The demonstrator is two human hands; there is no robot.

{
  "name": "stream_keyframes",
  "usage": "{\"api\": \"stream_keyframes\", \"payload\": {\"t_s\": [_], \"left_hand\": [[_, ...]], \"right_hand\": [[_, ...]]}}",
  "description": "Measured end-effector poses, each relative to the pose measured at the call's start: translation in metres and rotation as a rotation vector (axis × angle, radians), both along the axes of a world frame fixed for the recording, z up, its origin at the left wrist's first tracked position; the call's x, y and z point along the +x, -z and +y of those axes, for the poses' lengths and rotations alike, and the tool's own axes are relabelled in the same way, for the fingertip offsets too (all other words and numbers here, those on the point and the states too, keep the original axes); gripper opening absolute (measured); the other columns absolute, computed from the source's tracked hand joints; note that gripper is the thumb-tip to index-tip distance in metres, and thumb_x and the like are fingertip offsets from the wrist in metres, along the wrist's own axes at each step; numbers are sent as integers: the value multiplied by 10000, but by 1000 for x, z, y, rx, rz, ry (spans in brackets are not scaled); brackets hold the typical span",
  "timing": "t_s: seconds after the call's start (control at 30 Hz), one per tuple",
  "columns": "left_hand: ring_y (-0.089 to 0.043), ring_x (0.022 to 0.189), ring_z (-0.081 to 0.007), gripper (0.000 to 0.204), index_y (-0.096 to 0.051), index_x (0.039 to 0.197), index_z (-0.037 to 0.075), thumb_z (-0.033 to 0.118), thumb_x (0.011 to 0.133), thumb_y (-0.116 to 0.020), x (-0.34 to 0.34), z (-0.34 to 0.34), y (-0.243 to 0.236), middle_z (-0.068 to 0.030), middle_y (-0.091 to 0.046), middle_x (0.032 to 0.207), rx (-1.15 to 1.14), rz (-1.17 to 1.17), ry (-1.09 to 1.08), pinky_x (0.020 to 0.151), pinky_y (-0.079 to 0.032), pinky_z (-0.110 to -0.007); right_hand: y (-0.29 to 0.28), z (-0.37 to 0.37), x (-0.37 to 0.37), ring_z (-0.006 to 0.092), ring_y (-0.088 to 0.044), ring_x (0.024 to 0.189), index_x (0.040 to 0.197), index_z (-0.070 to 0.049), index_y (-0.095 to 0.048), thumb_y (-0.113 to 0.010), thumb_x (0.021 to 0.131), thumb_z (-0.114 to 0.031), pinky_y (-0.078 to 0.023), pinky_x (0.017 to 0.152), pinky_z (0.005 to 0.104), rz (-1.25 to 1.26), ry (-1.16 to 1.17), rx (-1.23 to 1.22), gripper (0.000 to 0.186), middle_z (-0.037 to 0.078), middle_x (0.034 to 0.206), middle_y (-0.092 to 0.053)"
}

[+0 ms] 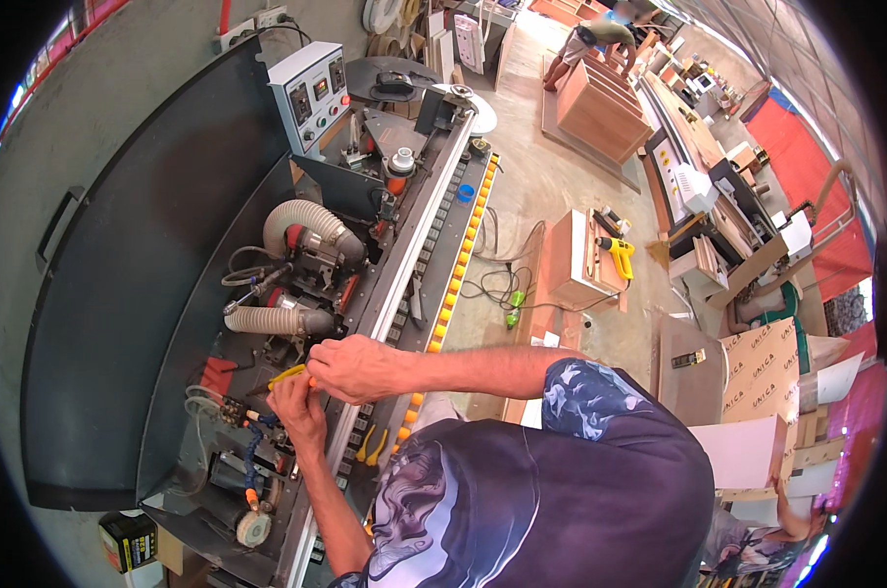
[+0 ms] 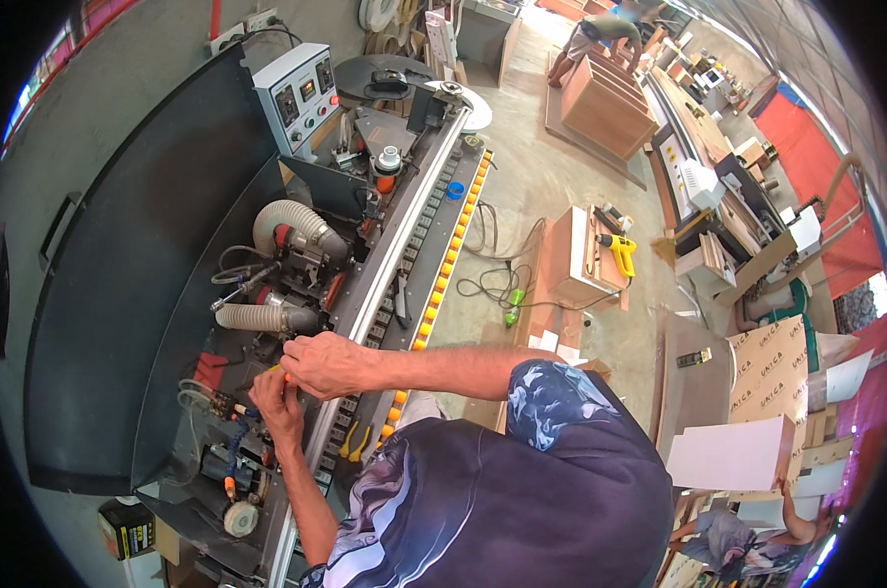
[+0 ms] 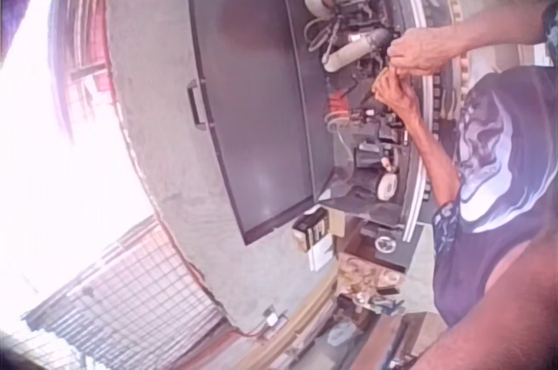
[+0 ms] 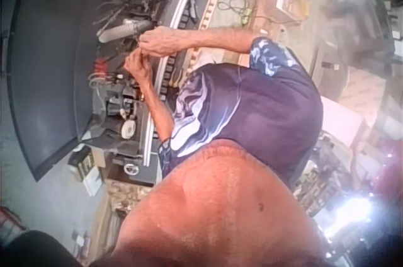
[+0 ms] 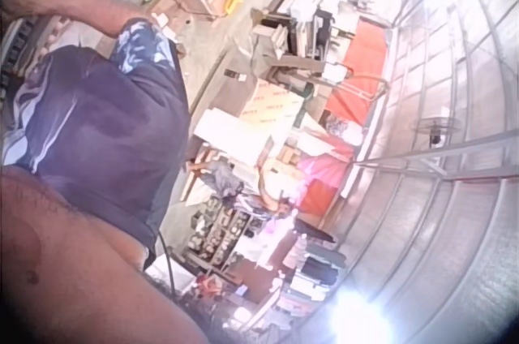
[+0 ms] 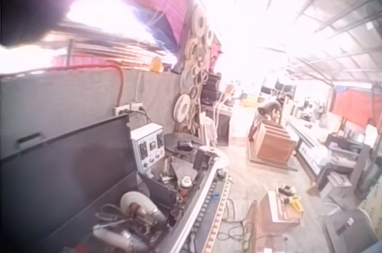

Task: The person works on a large industrial machine, using pliers to adjust small components and connecting flexible hoses to the machine's internal parts. The person repeatedly handles the hoses and small parts, making adjustments throughout the clip.

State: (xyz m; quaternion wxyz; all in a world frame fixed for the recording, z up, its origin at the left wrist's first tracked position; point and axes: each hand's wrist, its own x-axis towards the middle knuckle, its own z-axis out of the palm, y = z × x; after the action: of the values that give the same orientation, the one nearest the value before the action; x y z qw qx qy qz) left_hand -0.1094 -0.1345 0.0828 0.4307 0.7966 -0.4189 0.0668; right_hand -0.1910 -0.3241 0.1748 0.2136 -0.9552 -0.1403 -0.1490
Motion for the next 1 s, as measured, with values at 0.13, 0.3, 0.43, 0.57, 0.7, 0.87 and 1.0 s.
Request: {"api": "stream_keyframes", "payload": {"t_s": [0.13,0.3,0.43,0.57,0.7,0.87,1.0], "left_hand": [[-637,1082,-300,192,-731,1176,94,119,988,-701,-3,-5,-3,-63,-712,1093,-10,1,6,1008,-404,-447],[-639,1074,-289,213,-740,1186,112,107,976,-706,-1,-3,1,-52,-706,1070,-12,-12,1,1005,-401,-446],[-639,1072,-287,255,-744,1225,123,106,973,-708,-1,0,-2,-52,-707,1071,-3,-3,-7,1005,-400,-446],[-641,1072,-285,279,-745,1241,123,105,964,-716,1,3,-5,-52,-712,1069,17,13,1,1009,-398,-445],[-643,1083,-285,302,-749,1248,119,88,950,-715,-2,-1,-2,-53,-718,1081,-14,1,9,1013,-397,-444],[-647,1094,-288,324,-756,1244,114,69,928,-703,-4,-3,-1,-54,-725,1101,-18,-32,-28,1021,-395,-443],[-653,1096,-313,311,-747,1239,83,72,934,-688,-1,-1,-3,-76,-737,1114,-26,-43,-22,1007,-419,-454]], "right_hand": [[14,-6,2,342,-698,749,895,-3,-641,-679,998,-258,-595,676,456,-47,-17,-69,277,161,869,-653],[15,8,4,336,-718,806,928,7,-653,-683,1008,-272,-605,681,424,278,121,-67,291,131,842,-633],[0,10,2,344,-735,850,948,14,-662,-676,1011,-302,-616,694,428,314,147,11,322,153,900,-663],[0,0,0,340,-710,822,898,10,-644,-683,986,-287,-603,675,448,14,11,-34,313,162,913,-664],[13,-10,4,331,-680,815,869,-3,-621,-690,966,-271,-588,675,450,-24,-82,-86,294,152,891,-644],[34,-8,6,336,-687,809,918,-14,-613,-710,960,-269,-585,685,447,-20,-44,-17,275,135,869,-620],[38,0,6,368,-704,777,921,-19,-622,-701,968,-283,-588,676,476,-19,22,19,280,149,831,-639]]}}
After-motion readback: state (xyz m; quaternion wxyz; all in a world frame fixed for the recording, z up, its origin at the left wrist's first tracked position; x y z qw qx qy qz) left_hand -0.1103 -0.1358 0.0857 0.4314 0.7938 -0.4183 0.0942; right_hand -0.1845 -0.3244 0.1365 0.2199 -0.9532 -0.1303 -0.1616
